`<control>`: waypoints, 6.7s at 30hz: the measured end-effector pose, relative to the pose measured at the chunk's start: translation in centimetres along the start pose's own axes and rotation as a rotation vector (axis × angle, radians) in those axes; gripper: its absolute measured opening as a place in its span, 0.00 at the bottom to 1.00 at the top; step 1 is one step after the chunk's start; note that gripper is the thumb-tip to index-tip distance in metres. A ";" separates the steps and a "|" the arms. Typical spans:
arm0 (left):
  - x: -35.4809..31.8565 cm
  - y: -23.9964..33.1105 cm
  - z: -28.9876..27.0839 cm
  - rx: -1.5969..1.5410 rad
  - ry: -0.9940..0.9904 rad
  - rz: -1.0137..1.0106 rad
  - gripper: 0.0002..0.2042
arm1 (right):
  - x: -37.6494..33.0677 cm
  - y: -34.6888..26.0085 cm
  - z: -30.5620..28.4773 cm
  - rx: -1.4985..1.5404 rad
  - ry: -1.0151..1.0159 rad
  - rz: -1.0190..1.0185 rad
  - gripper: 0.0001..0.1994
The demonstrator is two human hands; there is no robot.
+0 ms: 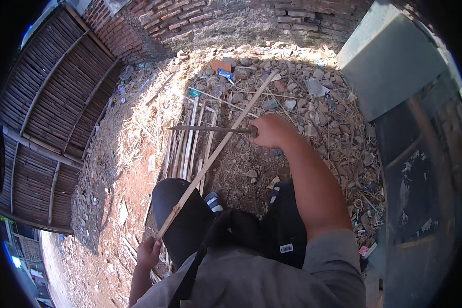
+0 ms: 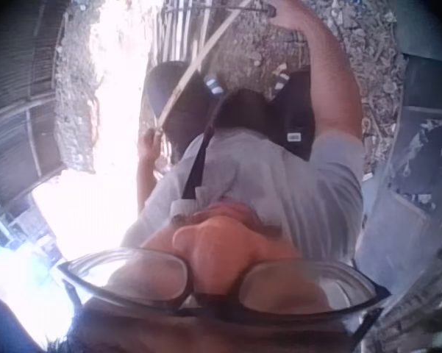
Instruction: The person sits on the ground and uses a machete to split long bamboo poles into thin strips. They hold the bamboo against their leg and repeatedly strike it with the blade to separate the material.
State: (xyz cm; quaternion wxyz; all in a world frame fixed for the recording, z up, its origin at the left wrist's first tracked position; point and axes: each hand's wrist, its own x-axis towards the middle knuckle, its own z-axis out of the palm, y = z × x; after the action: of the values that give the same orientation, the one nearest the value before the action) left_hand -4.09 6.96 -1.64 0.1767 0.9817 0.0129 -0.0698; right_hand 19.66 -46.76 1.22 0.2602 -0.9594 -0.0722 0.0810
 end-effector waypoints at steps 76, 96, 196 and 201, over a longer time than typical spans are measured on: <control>21.8 19.4 -19.5 0.429 1.278 0.914 0.47 | 0.9 -2.9 2.5 0.670 0.146 -0.130 0.17; 24.3 35.5 14.8 -1.082 -0.653 0.629 0.17 | -0.2 -0.4 -2.2 1.233 0.742 -0.296 0.12; -0.2 6.6 -1.3 0.270 -0.015 -0.112 0.24 | 0.7 -8.0 9.1 -0.226 0.013 -0.430 0.11; -0.2 3.9 1.0 0.217 0.014 -0.071 0.24 | 2.0 -6.8 9.2 -0.196 0.003 -0.349 0.11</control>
State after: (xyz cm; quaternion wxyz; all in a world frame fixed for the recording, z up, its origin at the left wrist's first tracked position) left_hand -4.25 2.94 -1.21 0.0669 0.9944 0.0413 -0.0701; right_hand 19.17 -36.12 -3.34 0.1756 -0.9532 -0.2445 0.0260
